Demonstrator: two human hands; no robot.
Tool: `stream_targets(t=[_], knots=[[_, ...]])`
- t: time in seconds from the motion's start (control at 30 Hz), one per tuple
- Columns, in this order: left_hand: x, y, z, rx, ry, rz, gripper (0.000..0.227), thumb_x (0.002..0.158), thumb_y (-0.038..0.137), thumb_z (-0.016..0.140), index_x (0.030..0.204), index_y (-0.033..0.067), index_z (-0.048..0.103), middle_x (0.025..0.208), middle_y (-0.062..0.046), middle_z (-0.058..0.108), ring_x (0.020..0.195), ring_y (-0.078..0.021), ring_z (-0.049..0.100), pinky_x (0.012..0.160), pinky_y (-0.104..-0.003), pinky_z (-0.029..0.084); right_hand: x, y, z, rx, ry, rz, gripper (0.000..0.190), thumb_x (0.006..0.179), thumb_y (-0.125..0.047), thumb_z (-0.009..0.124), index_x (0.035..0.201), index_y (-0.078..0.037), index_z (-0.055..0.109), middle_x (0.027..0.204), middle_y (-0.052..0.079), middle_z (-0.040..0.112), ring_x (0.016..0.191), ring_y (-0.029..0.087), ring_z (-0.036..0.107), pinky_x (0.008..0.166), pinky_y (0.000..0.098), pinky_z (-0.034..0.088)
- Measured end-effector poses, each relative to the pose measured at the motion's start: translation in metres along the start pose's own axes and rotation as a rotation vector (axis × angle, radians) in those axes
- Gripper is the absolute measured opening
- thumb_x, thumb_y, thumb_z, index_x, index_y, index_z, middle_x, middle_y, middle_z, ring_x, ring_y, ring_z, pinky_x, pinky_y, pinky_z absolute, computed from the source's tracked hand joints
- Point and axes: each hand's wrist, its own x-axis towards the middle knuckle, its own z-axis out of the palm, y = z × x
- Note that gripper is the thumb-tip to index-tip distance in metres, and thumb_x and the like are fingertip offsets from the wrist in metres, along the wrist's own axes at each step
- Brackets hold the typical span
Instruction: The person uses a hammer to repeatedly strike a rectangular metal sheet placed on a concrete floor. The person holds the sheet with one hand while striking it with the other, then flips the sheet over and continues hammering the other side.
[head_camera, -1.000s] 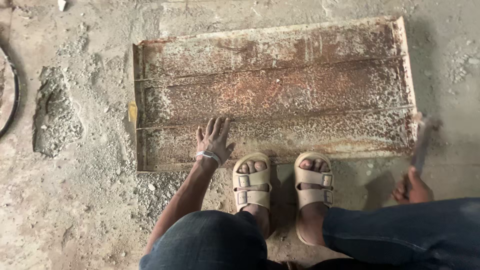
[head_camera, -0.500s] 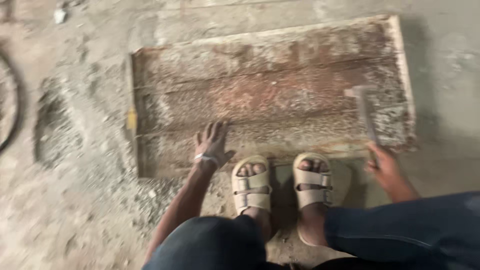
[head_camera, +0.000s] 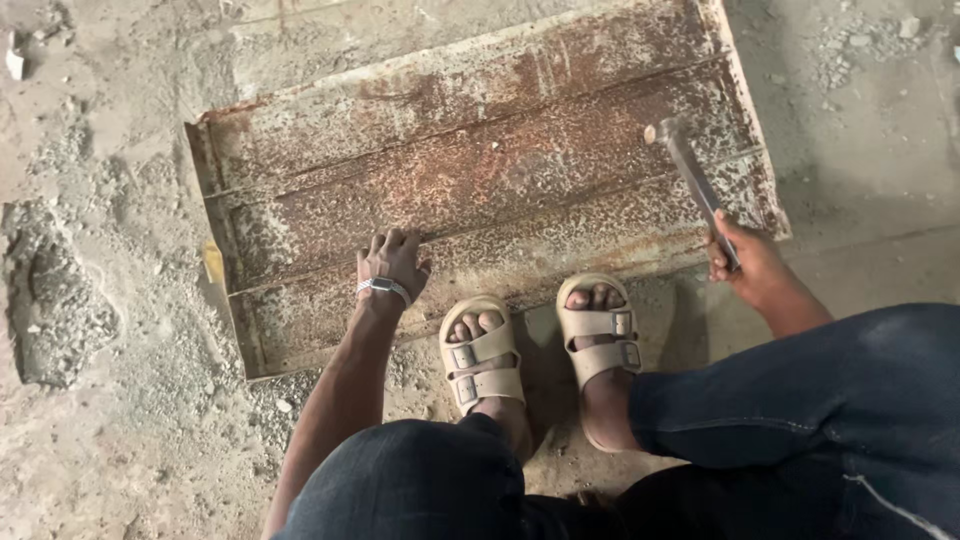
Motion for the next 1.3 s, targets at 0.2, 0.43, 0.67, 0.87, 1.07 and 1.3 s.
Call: stream_targets(t=[0.2,0.43,0.67,0.87,1.07,1.3], knots=[[0.0,-0.001,0.001,-0.021,-0.06,-0.024,0.044,0.094,0.038,0.068,0.134,0.0193,0.064,0.134,-0.01,0.064,0.13,-0.0306,0.056,0.108,-0.055,0.045,-0.003,-0.049,-0.024,0.053,0.042,-0.051,0.049,0.109,-0.059,0.055,0.099,-0.011,0.06,0.06,-0.002,0.05,0.049,0.014,0.048,0.055,0.0323,0.045],[-0.002,0.001,-0.005,-0.046,-0.091,-0.055,0.052,0.09,0.038,0.072,0.138,0.0217,0.061,0.138,-0.01,0.061,0.133,-0.0324,0.053,0.109,-0.05,0.046,0.042,-0.127,-0.034,0.188,0.16,0.0,0.045,0.11,-0.055,0.059,0.1,-0.011,0.062,0.062,-0.005,0.049,0.055,0.011,0.045,0.063,0.0313,0.043],[-0.002,0.002,-0.009,-0.034,-0.112,-0.071,0.057,0.089,0.041,0.072,0.141,0.0231,0.057,0.137,-0.01,0.06,0.13,-0.034,0.054,0.108,-0.052,0.044,0.075,-0.098,-0.034,0.071,0.23,0.157,0.019,0.101,-0.026,0.065,0.091,-0.011,0.06,0.064,-0.004,0.055,0.057,0.011,0.052,0.058,0.0324,0.05],[-0.003,0.005,-0.008,-0.064,-0.08,-0.053,0.056,0.089,0.04,0.071,0.141,0.0219,0.058,0.136,-0.011,0.062,0.131,-0.0337,0.054,0.111,-0.052,0.043,0.039,-0.064,-0.081,-0.709,0.642,0.015,0.032,0.096,-0.028,0.073,0.114,-0.001,0.07,0.094,0.014,0.071,0.084,0.026,0.071,0.073,0.0466,0.058],[-0.005,-0.002,-0.004,-0.02,-0.062,-0.047,0.048,0.09,0.037,0.071,0.134,0.0192,0.062,0.137,-0.009,0.062,0.133,-0.0306,0.053,0.113,-0.057,0.038,0.016,-0.051,-0.145,-1.478,0.588,0.083,0.039,0.092,-0.041,0.077,0.124,-0.019,0.076,0.103,0.016,0.08,0.095,0.036,0.077,0.086,0.0494,0.059],[0.0,-0.008,0.009,-0.037,-0.018,-0.002,0.048,0.087,0.034,0.071,0.133,0.0216,0.063,0.135,-0.009,0.063,0.131,-0.0324,0.053,0.107,-0.058,0.04,0.023,-0.055,-0.126,-1.659,0.477,-0.217,0.03,0.088,-0.028,0.074,0.116,-0.016,0.078,0.107,0.017,0.077,0.105,0.039,0.072,0.092,0.0487,0.057]])
